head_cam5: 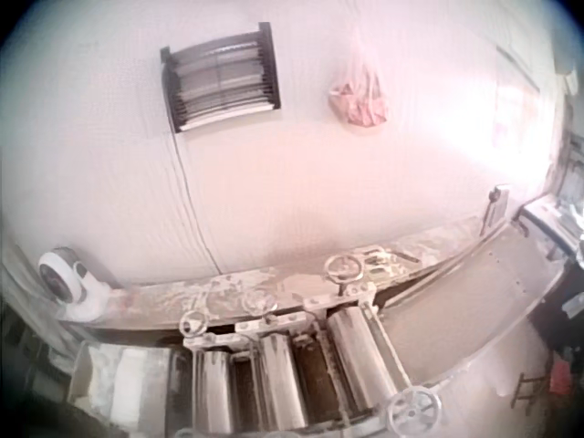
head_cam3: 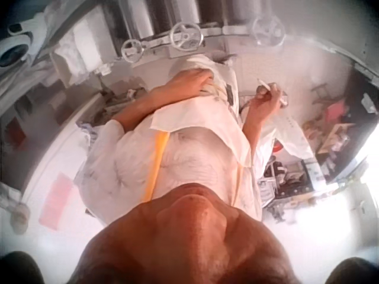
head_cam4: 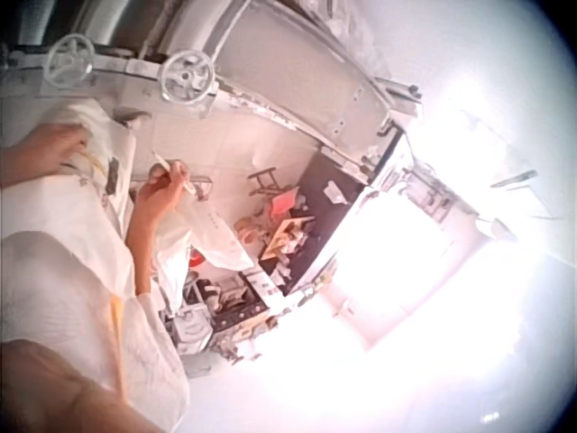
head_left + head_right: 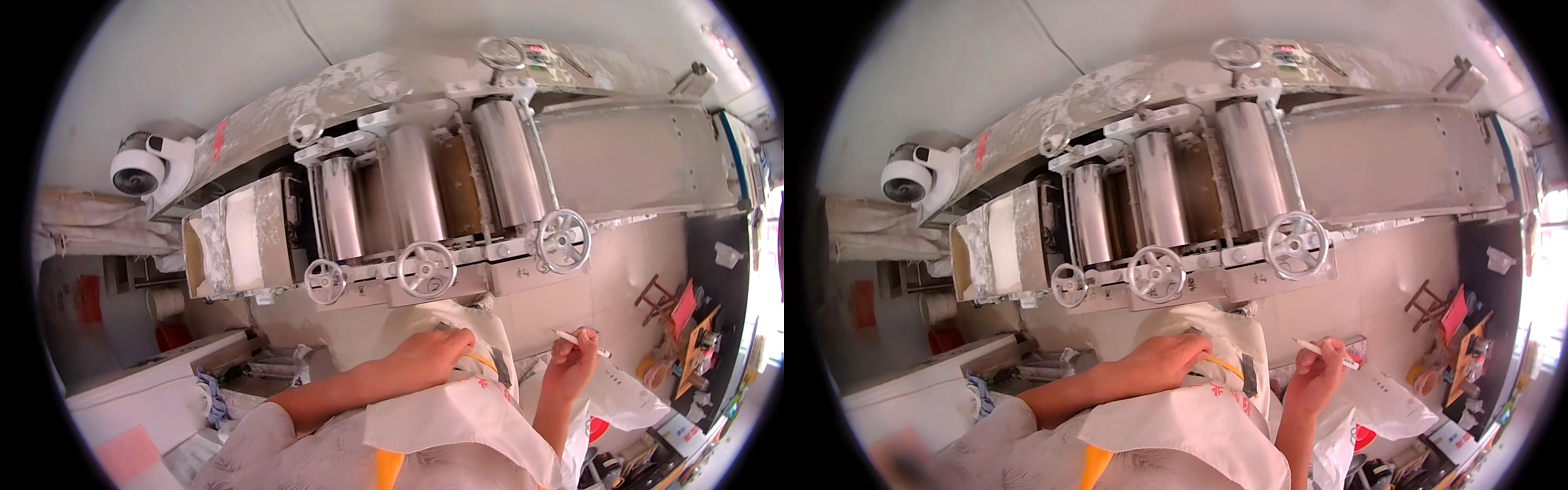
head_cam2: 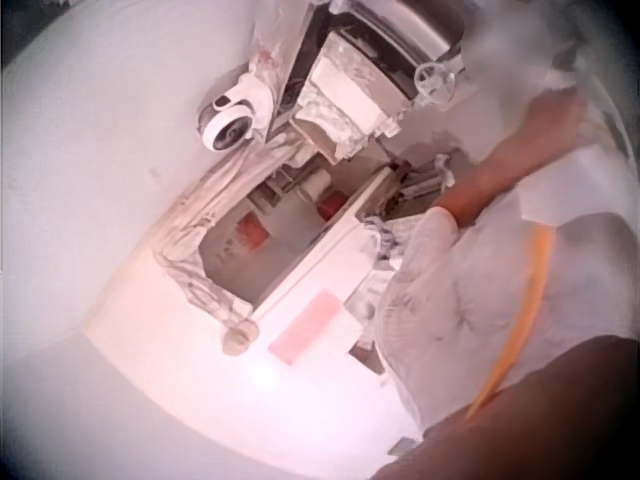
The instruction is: The person adjusts the rollers of a dough sheeter by turning the handwheels and uses a marker to write on the wheels. They also use a small metal tool to scrape or adjust parts of the machine.
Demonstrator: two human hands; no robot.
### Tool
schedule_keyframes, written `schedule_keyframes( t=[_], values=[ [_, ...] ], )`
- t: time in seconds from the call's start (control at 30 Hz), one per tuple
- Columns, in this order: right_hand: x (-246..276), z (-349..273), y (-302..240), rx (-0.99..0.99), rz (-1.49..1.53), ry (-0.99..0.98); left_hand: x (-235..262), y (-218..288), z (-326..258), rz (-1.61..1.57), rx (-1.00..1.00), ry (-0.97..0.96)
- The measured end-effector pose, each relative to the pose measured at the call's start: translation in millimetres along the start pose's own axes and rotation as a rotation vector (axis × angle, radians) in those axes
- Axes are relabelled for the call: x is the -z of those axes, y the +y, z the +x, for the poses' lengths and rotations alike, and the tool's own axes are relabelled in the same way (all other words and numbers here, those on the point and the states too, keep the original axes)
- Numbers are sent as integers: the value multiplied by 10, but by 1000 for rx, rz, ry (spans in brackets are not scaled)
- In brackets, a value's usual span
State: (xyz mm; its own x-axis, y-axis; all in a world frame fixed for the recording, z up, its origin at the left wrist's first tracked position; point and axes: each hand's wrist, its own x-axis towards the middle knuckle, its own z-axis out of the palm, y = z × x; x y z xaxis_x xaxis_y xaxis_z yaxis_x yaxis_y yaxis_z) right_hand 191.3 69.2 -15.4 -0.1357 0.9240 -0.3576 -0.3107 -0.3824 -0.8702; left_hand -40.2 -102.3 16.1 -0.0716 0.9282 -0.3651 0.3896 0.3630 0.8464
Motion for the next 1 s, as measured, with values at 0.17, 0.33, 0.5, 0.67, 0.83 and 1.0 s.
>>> schedule_keyframes(
  t=[0.17,0.33,0.5,0.67,0.83,1.0],
  values=[
    [-205,-133,-76,58,38,-156,75,-117,-209,-25,9,-69],
    [-496,-132,-331,141,45,-259,176,-306,-534,-139,-47,56],
    [-822,119,-771,248,25,-418,698,-252,-753,-356,-171,71],
    [-1226,690,-1141,319,-56,-607,982,-252,-826,-620,-159,391],
    [-1708,1499,-1318,287,-124,-804,935,-276,-560,-721,-86,932],
    [-2230,2521,-1413,201,-174,-960,1051,79,-119,-614,108,1111]
  ],
)
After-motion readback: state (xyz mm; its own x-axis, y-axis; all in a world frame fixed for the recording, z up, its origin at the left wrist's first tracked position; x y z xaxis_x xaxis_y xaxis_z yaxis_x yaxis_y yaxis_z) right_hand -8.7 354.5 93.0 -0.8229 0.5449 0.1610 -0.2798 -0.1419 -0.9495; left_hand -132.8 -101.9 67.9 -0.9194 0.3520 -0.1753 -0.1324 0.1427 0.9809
